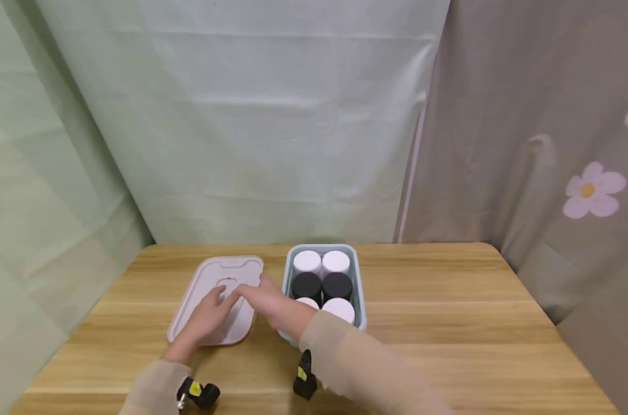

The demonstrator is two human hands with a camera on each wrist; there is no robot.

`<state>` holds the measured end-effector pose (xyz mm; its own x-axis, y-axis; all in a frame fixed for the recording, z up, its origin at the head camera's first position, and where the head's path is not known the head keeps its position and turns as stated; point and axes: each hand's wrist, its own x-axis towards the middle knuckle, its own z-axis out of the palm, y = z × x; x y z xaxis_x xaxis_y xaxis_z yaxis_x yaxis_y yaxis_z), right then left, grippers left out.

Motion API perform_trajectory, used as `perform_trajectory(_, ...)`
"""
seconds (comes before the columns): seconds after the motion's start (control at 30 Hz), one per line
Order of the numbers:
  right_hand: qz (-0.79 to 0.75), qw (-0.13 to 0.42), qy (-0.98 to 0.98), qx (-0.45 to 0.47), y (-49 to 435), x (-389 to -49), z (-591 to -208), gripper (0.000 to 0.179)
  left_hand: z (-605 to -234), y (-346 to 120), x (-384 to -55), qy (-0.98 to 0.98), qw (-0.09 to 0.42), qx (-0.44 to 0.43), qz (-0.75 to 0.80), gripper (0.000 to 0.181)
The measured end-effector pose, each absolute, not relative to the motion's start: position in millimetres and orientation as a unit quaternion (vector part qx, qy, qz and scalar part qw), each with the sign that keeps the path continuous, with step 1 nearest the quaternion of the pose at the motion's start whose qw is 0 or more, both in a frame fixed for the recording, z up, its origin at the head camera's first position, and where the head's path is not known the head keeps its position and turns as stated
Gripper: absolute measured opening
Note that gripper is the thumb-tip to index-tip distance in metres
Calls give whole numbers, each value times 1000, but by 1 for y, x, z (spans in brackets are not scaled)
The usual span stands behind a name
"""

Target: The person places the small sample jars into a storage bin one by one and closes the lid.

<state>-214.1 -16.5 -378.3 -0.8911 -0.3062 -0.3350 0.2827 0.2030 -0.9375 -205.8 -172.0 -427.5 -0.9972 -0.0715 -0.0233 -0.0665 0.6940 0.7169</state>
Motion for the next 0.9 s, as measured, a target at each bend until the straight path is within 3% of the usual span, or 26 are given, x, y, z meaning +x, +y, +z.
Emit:
perform_trajectory(0.3, -602, 236, 762, 20, -23, -214, -388, 96, -429, -170, -203, -919, 25, 41, -390, 68)
perform_trajectory(0.63, -592, 221, 774, 29, -17, -213, -396, 90, -431, -169, -204, -923, 20, 37, -382, 64)
perform_trajectory(0.9, -580, 246, 774, 62, -20, -208, -397, 85, -428, -187, -199, -942, -4, 99, -320, 71)
